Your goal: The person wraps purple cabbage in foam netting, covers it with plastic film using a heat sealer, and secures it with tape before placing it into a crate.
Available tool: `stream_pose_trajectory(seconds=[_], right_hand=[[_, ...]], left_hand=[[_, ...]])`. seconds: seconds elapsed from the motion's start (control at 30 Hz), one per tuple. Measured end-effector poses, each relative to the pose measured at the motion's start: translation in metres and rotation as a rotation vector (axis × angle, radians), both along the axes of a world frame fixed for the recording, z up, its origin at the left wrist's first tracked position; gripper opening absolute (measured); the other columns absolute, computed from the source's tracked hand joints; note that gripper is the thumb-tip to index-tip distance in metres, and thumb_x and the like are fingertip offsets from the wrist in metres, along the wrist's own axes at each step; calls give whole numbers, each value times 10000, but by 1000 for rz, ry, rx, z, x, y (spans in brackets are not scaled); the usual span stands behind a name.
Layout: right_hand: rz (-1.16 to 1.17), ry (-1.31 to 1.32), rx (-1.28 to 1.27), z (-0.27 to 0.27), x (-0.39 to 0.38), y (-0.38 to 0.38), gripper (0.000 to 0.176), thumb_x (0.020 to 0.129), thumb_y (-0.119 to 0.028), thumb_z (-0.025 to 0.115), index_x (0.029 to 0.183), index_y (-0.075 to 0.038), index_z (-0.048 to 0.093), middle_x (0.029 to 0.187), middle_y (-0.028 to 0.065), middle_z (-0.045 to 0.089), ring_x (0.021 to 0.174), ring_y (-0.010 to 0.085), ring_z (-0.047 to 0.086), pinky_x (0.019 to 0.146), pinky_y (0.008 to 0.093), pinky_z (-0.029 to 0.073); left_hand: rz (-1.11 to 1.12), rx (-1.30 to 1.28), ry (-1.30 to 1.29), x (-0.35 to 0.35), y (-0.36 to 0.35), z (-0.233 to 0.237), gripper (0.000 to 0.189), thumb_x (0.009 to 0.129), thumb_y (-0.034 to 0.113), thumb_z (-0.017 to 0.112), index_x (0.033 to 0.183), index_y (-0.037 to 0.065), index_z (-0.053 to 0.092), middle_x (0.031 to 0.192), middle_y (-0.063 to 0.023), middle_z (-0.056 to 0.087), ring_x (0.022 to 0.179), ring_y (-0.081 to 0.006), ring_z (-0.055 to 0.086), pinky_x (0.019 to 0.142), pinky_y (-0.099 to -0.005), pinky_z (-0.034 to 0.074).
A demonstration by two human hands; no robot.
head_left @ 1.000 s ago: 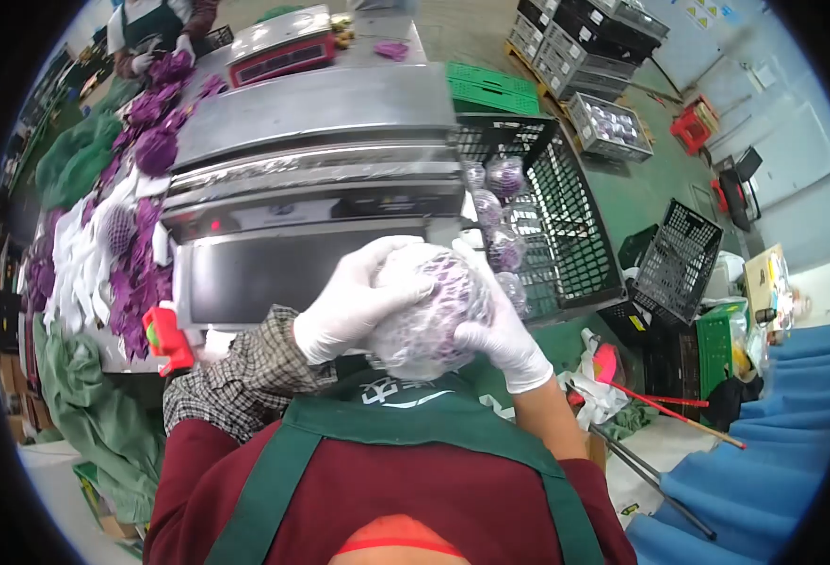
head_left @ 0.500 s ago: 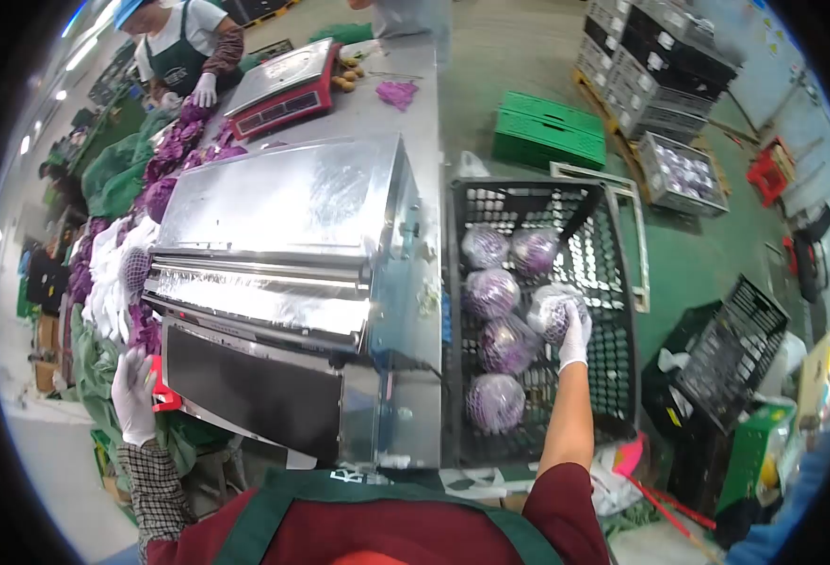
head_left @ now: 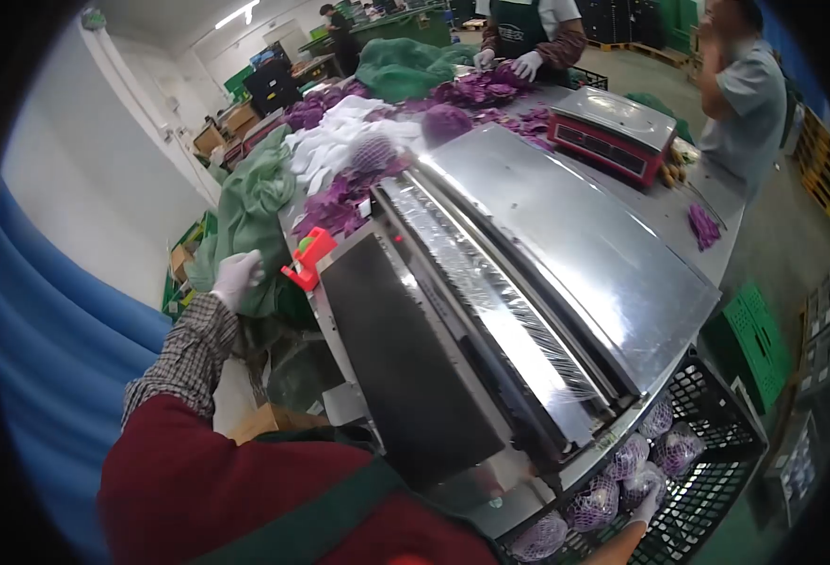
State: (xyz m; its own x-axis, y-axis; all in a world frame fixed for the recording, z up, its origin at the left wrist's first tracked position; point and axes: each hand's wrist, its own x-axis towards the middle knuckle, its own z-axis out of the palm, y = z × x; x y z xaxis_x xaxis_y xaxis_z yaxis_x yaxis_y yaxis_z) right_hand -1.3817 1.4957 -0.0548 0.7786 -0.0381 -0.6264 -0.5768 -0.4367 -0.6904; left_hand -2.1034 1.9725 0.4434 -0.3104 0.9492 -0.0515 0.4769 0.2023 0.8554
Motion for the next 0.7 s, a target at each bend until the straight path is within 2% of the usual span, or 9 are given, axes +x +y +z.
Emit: stream_pose_trajectory(seconds=[0.07, 0.2, 0.23, 0.27, 0.33, 0.37, 0.47, 0.53, 0.7], right_hand=[[83, -133, 86, 46, -19, 22, 872, 808, -559, 532, 1354, 50, 227, 1317, 222, 380, 1114, 306, 488, 912, 409, 427], [435, -261, -205, 108, -20, 32, 742, 852, -528, 483, 1221, 113, 429, 1169, 211, 526, 1029, 295, 539, 853, 358, 439], [350, -268, 42, 131, -30, 36, 748, 845, -535, 491, 1192, 126, 453, 1128, 205, 559, 979, 285, 562, 835, 332, 443], [415, -176, 82, 150, -24, 34, 764, 838, -559, 484, 1271, 65, 398, 1226, 209, 493, 1071, 308, 511, 894, 390, 404], [168, -80, 251, 197, -40, 41, 765, 835, -575, 469, 1352, -32, 317, 1336, 203, 382, 1197, 342, 403, 958, 481, 324], [63, -130, 182, 223, -47, 43, 761, 834, -582, 458, 1394, -114, 246, 1404, 190, 283, 1269, 371, 299, 982, 542, 253], [35, -292, 152, 352, -154, 83, 681, 861, -519, 464, 1309, -16, 363, 1296, 191, 431, 1163, 307, 454, 938, 451, 360], [-63, -387, 187, 465, -286, 159, 586, 943, -407, 372, 1270, 78, 361, 1215, 215, 472, 1122, 316, 478, 955, 423, 396], [-65, -456, 135, 539, -394, 197, 537, 954, -357, 370, 1237, 98, 398, 1184, 221, 499, 1071, 319, 514, 902, 411, 426]], left_hand=[[-40, 3, -71, -2, 15, -12, 238, 846, 285, 585, 855, 49, 616, 711, 4, 571, 641, -80, 535, 536, -205, 404], [-131, 41, -37, -13, 55, -18, 256, 842, 273, 583, 839, 21, 629, 699, -4, 580, 646, -82, 531, 570, -217, 403], [-174, 40, -6, -22, 71, -21, 264, 840, 268, 582, 840, 8, 632, 710, -10, 589, 650, -89, 535, 580, -224, 407], [-222, 40, 25, -34, 91, -25, 273, 838, 263, 581, 840, -4, 636, 722, -17, 597, 655, -96, 540, 591, -231, 411], [-303, 102, 127, -63, 145, -46, 295, 830, 255, 572, 868, -28, 643, 747, -58, 631, 690, -123, 568, 634, -261, 438], [-336, 122, 106, -70, 175, -52, 300, 830, 259, 568, 876, -28, 644, 744, -70, 636, 696, -128, 575, 646, -266, 444], [-440, 184, 238, -79, 269, -65, 297, 828, 279, 559, 892, 5, 658, 721, -109, 638, 701, -145, 594, 668, -279, 459], [-460, 247, 221, -74, 340, -92, 316, 798, 307, 556, 914, 34, 662, 751, -147, 643, 743, -244, 626, 722, -330, 474], [-468, 242, 118, -56, 439, -112, 473, 742, 370, 610, 1041, 4, 606, 923, -181, 632, 919, -306, 596, 846, -358, 450]])
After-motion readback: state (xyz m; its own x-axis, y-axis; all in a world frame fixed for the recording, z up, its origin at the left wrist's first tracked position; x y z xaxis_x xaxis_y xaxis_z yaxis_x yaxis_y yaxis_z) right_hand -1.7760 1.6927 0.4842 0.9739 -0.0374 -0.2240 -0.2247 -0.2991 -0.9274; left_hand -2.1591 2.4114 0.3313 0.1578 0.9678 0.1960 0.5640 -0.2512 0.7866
